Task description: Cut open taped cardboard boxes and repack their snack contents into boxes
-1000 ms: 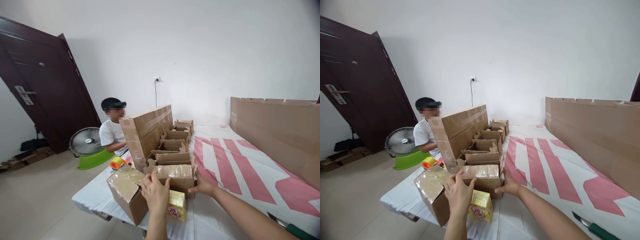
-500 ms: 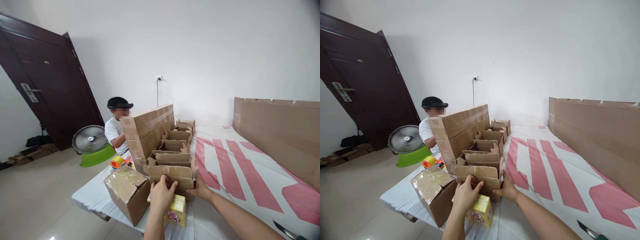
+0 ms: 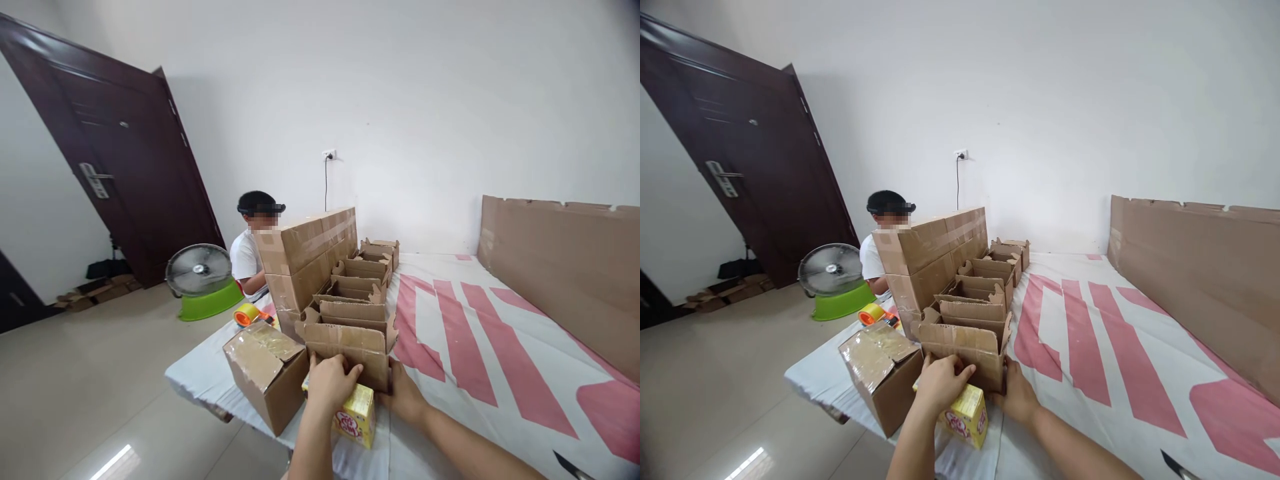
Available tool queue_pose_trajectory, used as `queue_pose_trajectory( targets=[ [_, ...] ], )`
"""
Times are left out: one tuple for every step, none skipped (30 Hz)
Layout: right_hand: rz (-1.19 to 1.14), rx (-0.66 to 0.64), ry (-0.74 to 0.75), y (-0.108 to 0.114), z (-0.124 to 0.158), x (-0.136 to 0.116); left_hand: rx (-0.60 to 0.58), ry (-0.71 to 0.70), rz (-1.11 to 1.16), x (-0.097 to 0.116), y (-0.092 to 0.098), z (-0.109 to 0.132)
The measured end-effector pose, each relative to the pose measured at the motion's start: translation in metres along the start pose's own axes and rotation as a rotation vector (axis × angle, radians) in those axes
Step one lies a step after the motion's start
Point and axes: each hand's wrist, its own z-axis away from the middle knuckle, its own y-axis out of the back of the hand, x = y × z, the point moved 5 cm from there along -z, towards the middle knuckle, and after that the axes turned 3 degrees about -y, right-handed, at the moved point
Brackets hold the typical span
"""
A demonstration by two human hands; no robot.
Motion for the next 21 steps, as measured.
queue_pose_trajectory(
  targets=[
    [0.050,-0.005,0.023,0.000,0.005,0.000,0.004,0.002,-0.003,-0.001,-0.001,0.000],
    [0.105,-0.015,0.055,-0.001,0.009,-0.001,0.007,0.005,-0.005,-0.002,-0.001,-0.001],
    [0.158,-0.031,0.097,-0.001,0.013,-0.002,0.008,0.008,-0.008,-0.002,-0.002,-0.001],
    [0.204,-0.051,0.146,-0.001,0.016,-0.002,0.009,0.012,-0.010,-0.003,-0.002,-0.001],
    [0.244,-0.079,0.204,-0.001,0.018,-0.003,0.009,0.017,-0.011,-0.004,-0.002,-0.001],
    [0.281,-0.110,0.265,-0.001,0.020,-0.004,0.011,0.019,-0.011,-0.004,-0.002,-0.001],
    [0.313,-0.144,0.328,-0.002,0.023,-0.005,0.014,0.019,-0.011,-0.005,-0.002,-0.001],
    [0.342,-0.179,0.391,-0.004,0.026,-0.006,0.018,0.015,-0.010,-0.004,-0.002,0.000],
    [0.366,-0.215,0.453,-0.006,0.029,-0.007,0.023,0.008,-0.009,-0.003,-0.001,0.000],
    [0.384,-0.247,0.512,-0.008,0.032,-0.009,0.029,0.001,-0.009,-0.003,-0.001,0.001],
    [0.395,-0.274,0.563,-0.011,0.034,-0.010,0.034,-0.005,-0.010,-0.002,0.000,0.002],
    [0.402,-0.285,0.615,-0.013,0.036,-0.012,0.039,-0.008,-0.011,-0.002,0.000,0.002],
    [0.410,-0.281,0.671,-0.015,0.037,-0.015,0.042,-0.009,-0.014,-0.002,0.000,0.003],
    [0.425,-0.268,0.733,-0.017,0.037,-0.018,0.042,-0.010,-0.016,-0.002,0.000,0.003],
    [0.449,-0.250,0.799,-0.019,0.036,-0.021,0.042,-0.010,-0.019,-0.002,0.000,0.003],
    [0.478,-0.236,0.866,-0.021,0.033,-0.024,0.040,-0.009,-0.020,-0.002,0.000,0.003],
    [0.509,-0.233,0.927,-0.024,0.030,-0.028,0.038,-0.008,-0.021,-0.002,0.000,0.003],
    [0.536,-0.246,0.976,-0.027,0.027,-0.032,0.036,-0.006,-0.021,-0.002,0.000,0.003],
    [0.551,-0.275,1.006,-0.030,0.022,-0.035,0.036,-0.004,-0.021,-0.003,0.001,0.003],
    [0.550,-0.310,1.024,-0.033,0.018,-0.040,0.038,0.000,-0.020,-0.003,0.001,0.002],
    [0.534,-0.349,1.032,-0.035,0.014,-0.045,0.042,0.004,-0.018,-0.003,0.001,0.002]
  ],
)
